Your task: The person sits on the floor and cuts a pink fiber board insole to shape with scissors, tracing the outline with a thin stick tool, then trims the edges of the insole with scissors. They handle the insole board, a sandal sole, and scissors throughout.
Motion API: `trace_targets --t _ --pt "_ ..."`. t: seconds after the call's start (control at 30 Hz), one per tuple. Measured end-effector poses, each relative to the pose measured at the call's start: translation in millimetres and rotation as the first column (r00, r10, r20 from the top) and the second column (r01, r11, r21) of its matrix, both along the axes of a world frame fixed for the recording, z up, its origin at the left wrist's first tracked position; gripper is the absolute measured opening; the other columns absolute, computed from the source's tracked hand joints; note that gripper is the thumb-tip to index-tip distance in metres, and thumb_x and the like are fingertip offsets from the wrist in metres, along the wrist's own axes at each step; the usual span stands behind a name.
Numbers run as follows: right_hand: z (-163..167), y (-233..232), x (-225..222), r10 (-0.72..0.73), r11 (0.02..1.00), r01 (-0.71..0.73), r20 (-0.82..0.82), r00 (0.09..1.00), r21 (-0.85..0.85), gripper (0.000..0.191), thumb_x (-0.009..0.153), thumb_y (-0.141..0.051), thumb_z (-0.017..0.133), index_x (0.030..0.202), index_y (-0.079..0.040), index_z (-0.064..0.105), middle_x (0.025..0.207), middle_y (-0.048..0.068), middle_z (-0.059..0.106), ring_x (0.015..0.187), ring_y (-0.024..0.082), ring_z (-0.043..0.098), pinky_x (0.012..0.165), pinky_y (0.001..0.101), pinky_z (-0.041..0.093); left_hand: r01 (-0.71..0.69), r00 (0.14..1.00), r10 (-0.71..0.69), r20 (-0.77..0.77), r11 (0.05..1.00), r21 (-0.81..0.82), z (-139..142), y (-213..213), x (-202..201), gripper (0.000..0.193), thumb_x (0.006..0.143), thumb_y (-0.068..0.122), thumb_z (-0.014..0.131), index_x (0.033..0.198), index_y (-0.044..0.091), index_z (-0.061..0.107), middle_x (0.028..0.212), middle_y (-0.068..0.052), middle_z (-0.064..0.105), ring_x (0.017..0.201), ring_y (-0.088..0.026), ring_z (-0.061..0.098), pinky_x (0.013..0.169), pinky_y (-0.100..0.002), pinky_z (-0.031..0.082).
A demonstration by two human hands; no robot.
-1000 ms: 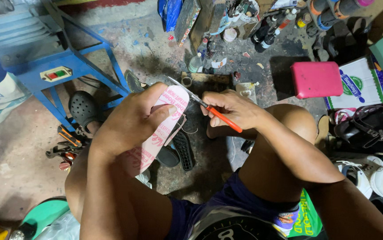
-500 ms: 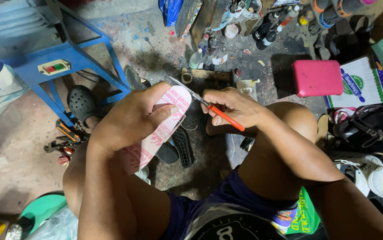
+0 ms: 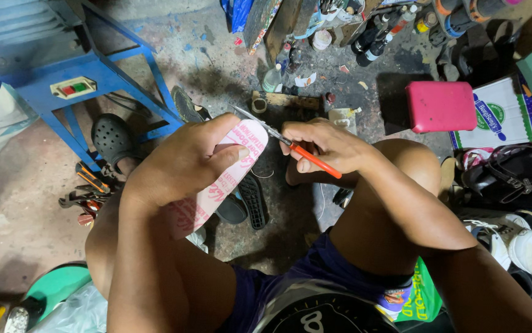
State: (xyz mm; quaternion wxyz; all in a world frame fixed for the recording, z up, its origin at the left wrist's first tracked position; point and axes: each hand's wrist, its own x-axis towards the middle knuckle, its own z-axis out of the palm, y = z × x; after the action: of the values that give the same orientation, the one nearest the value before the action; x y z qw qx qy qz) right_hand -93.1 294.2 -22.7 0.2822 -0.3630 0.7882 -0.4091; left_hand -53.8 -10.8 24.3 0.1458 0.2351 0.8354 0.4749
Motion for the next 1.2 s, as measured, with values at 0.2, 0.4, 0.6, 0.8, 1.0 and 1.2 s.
trace_targets --t 0.2,0.4,0.6,0.8,1.0,1.2 --pt "-9 6 -3 0.011 1.0 -0.01 -0.086 0.996 0.01 0.054 0.091 -0.061 0.068 0.098 -0.009 0.059 0.075 0.002 0.053 0.069 0.014 0.053 0.063 0.0318 0.042 0.024 0.999 -0.023 -0.023 0.999 0.047 -1 -3 -2 0.025 0.093 0.023 0.064 0.109 0.004 0.056 0.088 -0.022 0.067 0.082 -0.04 0.065 0.071 -0.041 0.052" --pt "-21 0 1 -0.238 0.908 0.349 0.401 0.885 -0.231 0.046 0.095 -0.049 0.071 0.108 -0.006 0.062 0.087 0.002 0.061 0.071 0.011 0.054 0.064 0.0267 0.044 -0.126 0.987 0.126 -0.101 0.992 0.005 -2 3 -5 0.025 0.097 0.023 0.064 0.106 0.002 0.053 0.086 -0.024 0.064 0.081 -0.043 0.064 0.066 -0.043 0.049" --pt "-14 -20 1 -0.285 0.75 0.464 0.403 0.87 -0.471 0.029 0.1 -0.029 0.071 0.114 -0.007 0.061 0.096 0.004 0.067 0.085 0.01 0.065 0.075 0.0263 0.053 -0.306 0.909 0.366 -0.198 0.91 0.278 -3 21 -11 0.02 0.101 0.017 0.067 0.105 0.002 0.055 0.085 -0.016 0.067 0.076 -0.028 0.069 0.069 -0.037 0.052" --pt "-4 -43 12 -0.344 0.733 0.481 0.347 0.872 -0.481 0.024 0.095 -0.01 0.076 0.114 -0.004 0.063 0.104 0.0 0.065 0.095 0.008 0.061 0.086 0.0248 0.051 -0.416 0.862 0.483 -0.152 0.847 0.333 -2 39 -18 0.017 0.102 0.015 0.066 0.102 0.001 0.057 0.081 -0.008 0.063 0.071 -0.012 0.06 0.065 -0.03 0.05" --pt "4 -57 12 -0.359 0.646 0.572 0.461 0.812 -0.505 0.027 0.088 0.002 0.08 0.108 -0.006 0.063 0.097 -0.003 0.062 0.09 0.006 0.06 0.082 0.0241 0.05 -0.436 0.845 0.527 -0.095 0.78 0.448 0 47 -24 0.014 0.105 0.014 0.065 0.104 0.002 0.058 0.087 -0.003 0.064 0.082 -0.006 0.056 0.072 -0.027 0.05" --pt "6 -61 8 -0.455 0.597 0.607 0.402 0.795 -0.524 0.024 0.089 0.002 0.079 0.106 -0.005 0.064 0.097 -0.002 0.064 0.09 0.006 0.061 0.082 0.0239 0.05 -0.363 0.904 0.423 0.056 0.695 0.621 -2 47 -28 0.02 0.103 0.011 0.065 0.12 0.0 0.061 0.101 -0.001 0.069 0.092 -0.006 0.062 0.082 -0.027 0.054"
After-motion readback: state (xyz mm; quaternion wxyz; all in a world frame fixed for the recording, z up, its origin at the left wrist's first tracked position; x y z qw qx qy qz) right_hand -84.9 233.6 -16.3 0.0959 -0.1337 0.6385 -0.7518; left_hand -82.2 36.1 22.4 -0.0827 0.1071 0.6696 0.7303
